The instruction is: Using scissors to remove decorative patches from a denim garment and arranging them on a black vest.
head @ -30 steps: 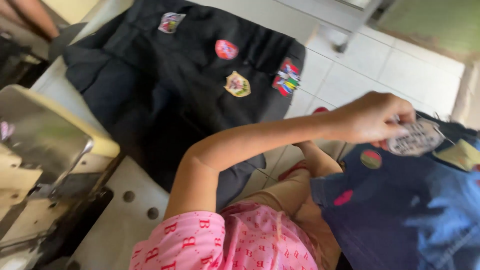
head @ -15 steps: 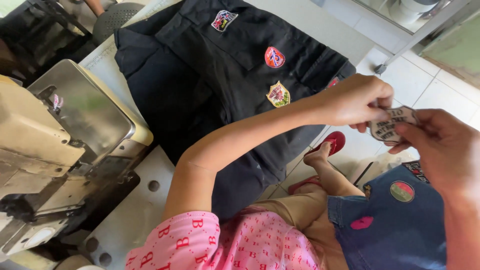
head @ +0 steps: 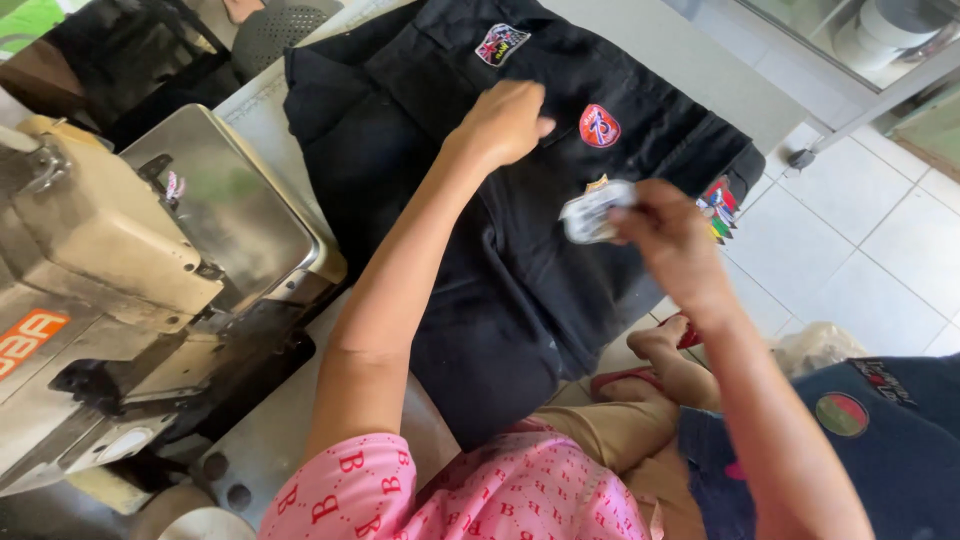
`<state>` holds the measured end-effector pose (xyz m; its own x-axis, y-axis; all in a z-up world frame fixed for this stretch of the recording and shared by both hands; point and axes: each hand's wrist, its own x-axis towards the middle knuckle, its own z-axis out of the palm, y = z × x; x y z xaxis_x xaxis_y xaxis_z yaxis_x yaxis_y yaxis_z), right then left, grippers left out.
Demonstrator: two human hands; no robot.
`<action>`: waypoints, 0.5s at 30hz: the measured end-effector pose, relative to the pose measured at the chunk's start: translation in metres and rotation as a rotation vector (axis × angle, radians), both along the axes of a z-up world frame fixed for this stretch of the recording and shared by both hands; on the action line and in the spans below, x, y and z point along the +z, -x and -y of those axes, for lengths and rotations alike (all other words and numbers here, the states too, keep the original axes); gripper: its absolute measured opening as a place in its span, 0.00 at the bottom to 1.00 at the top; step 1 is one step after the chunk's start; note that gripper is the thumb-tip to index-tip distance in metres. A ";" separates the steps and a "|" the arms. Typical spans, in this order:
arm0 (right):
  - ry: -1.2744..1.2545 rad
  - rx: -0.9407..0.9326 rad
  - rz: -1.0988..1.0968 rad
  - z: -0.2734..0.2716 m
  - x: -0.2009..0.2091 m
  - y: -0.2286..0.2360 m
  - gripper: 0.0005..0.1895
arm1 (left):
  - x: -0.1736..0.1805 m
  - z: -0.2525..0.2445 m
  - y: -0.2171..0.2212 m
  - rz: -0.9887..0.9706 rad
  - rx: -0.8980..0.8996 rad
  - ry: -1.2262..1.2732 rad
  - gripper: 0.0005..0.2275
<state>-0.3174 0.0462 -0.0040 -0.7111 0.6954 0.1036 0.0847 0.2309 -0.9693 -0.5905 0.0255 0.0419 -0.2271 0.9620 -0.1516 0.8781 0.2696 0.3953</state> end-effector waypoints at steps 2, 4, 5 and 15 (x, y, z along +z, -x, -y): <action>-0.170 0.087 -0.075 0.026 0.004 0.035 0.09 | -0.040 -0.001 0.011 -0.018 0.040 0.027 0.17; -0.333 0.166 -0.147 0.042 -0.011 0.059 0.14 | -0.059 0.006 0.013 -0.032 0.073 0.061 0.27; -0.448 0.187 -0.036 0.045 -0.028 0.065 0.20 | -0.057 0.014 0.009 -0.223 0.048 0.141 0.31; -0.567 0.200 -0.041 0.057 -0.045 0.057 0.23 | -0.082 0.046 0.019 -0.581 0.076 -0.230 0.40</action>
